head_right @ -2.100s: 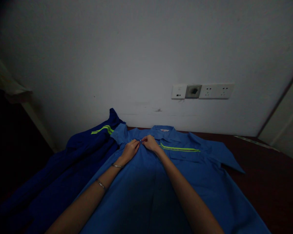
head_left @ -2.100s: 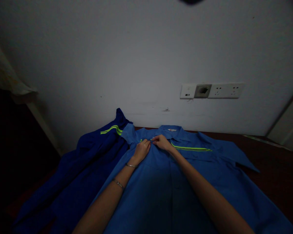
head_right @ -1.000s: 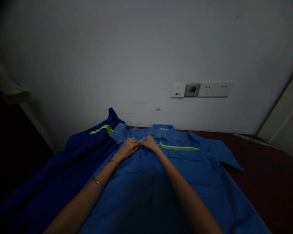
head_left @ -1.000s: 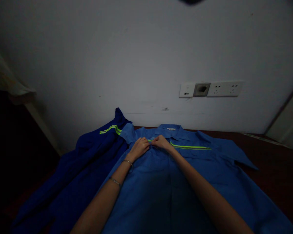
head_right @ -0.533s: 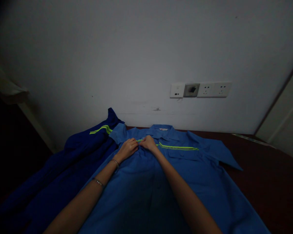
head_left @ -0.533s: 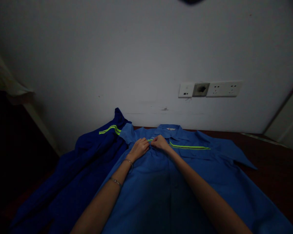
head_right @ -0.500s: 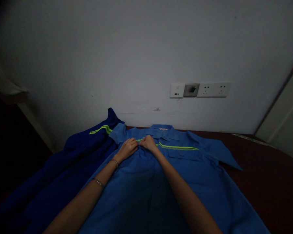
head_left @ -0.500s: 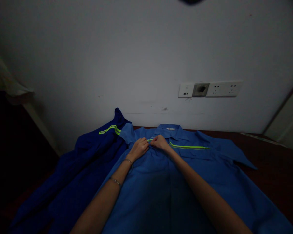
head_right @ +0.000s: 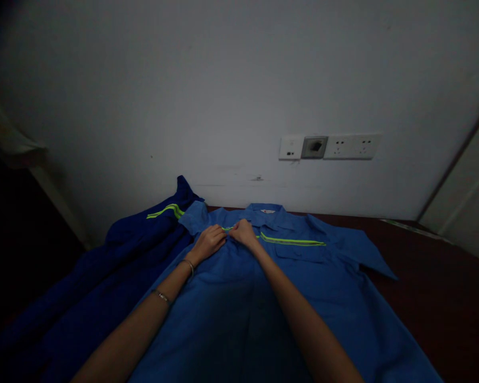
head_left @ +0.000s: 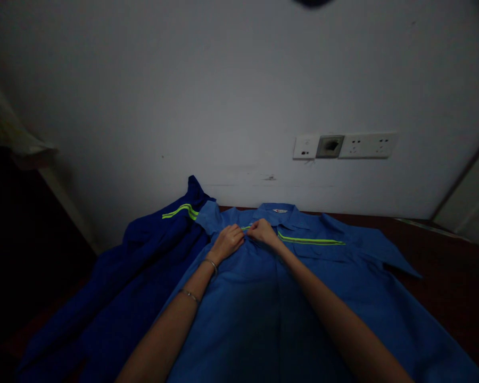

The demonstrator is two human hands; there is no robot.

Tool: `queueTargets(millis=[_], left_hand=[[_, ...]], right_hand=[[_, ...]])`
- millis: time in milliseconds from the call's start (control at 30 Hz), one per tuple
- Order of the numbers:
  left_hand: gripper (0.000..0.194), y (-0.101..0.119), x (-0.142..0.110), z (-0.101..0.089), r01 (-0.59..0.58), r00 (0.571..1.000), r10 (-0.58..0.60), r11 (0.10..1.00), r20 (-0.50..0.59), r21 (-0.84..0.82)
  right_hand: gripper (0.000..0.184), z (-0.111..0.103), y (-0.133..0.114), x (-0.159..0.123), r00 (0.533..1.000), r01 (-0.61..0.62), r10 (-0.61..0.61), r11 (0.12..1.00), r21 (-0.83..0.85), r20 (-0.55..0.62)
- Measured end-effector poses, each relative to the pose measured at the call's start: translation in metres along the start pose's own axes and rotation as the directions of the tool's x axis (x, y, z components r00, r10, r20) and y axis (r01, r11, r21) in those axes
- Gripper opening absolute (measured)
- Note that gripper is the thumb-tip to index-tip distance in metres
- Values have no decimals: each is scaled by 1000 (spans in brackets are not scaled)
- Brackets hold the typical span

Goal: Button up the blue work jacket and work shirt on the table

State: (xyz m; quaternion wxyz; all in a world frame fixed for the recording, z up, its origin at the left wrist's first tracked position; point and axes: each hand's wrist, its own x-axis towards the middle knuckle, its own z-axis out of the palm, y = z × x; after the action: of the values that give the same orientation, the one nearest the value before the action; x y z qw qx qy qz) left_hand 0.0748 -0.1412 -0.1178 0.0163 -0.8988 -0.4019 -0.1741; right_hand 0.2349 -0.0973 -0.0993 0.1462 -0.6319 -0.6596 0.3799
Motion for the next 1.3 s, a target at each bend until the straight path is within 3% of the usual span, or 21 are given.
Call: queueTargets(millis=[233,333,467,567,700,833,1033,1100,1200,1300], left_hand=[[19,-1,2,0,43,999,-43,997,2,-65],[16,-4,5,-2,131,991,-132,979,7,-155],[16,-9,11,-7,204,979,-203,949,32,-239],[19,-11,14,-11,230,973,-223,939,56,-257],[25,-13,17,-14,230,973,-217,951,80,-208],[17,-17,13,-11,262,965,-259,958,47,-115],[8,-15,9,-11,455,886,-450,890,-114,23],[5,-11,10,-13,412,907,-410,911,-94,3],[4,-5,10,-13,259,965,-261,957,9,-127],[10,1,10,-10,236,971,-238,939,23,-252]], right_hand=[[12,3,-3,-2,987,152,-157,981,-121,-38],[16,-3,1,-2,987,159,-159,987,-8,27],[25,-9,4,0,964,128,-172,969,212,203],[29,-9,2,-2,965,140,-184,964,226,187],[24,-4,1,-2,975,188,-199,976,107,102],[24,-1,7,1,970,174,-193,976,132,149],[25,0,14,7,982,51,-88,975,214,166],[25,0,16,7,985,30,-73,967,253,159],[25,0,17,7,986,12,-63,950,313,155],[24,-1,18,7,988,-3,-53,931,366,144]])
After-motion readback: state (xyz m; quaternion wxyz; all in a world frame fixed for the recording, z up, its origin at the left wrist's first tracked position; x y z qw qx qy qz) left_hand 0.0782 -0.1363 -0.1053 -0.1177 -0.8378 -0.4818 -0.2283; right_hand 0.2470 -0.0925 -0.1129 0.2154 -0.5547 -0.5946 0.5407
